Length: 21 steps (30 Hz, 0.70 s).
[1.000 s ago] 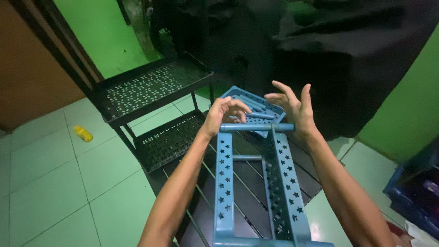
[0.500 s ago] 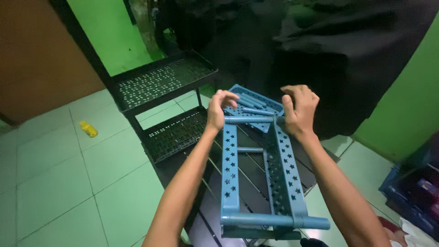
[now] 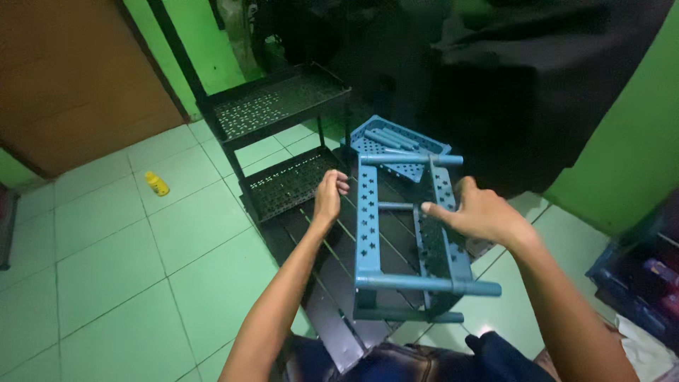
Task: The person assembles a light blue plastic storage rack by inserting cylindrical rods into the side panels and stacking perforated trays. The person handles the trays and rods by hand, aligning and pressing the components together to form a three-tiered rack.
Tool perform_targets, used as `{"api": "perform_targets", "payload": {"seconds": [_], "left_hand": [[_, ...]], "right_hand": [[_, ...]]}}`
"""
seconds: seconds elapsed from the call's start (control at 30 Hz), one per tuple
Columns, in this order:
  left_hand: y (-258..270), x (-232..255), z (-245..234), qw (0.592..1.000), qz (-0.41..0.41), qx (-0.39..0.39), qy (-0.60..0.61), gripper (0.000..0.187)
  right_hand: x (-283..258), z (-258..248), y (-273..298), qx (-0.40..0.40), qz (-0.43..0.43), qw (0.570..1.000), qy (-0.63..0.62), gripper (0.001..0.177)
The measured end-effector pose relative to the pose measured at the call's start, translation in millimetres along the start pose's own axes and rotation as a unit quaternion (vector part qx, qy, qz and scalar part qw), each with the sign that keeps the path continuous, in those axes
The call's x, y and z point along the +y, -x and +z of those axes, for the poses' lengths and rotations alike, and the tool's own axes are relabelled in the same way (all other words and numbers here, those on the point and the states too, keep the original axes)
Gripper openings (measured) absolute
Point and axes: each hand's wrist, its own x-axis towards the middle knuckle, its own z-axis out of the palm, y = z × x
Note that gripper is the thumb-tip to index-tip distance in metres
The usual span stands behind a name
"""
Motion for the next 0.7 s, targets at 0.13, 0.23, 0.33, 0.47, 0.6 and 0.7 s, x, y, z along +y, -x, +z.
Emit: {"api": "perform_targets", "payload": {"seconds": [0.13,0.23,0.33,0.47,0.6,0.7], "left_hand": [[24,-11,-11,0.997,-0.058,-0.012,-0.038,0.047],[37,1,-26,0.997,-0.072,-0.020,-0.036,0.049],[57,35,-43,0.991,-0.123,-0.038,-0.027,0.054],[90,96,-54,0.973,-0.184,-0.124,0.061,0.067],[106,138,-46,0.959,-0.173,-0.194,0.113,0.077],[111,150,-41,0.958,-0.149,-0.207,0.129,0.080]], "right_hand": [[3,14,0,0.036,-0.040,0.998,-0.026,0.082],[15,13,3,0.043,0.002,0.992,-0.119,0.073],[36,14,4,0.016,0.071,0.962,-0.262,0.063],[72,51,-9,-0.037,0.010,0.833,-0.552,0.059],[96,126,-27,-0.003,0.001,0.696,-0.718,0.051],[99,168,-33,0.023,0.021,0.622,-0.783,0.044]]}}
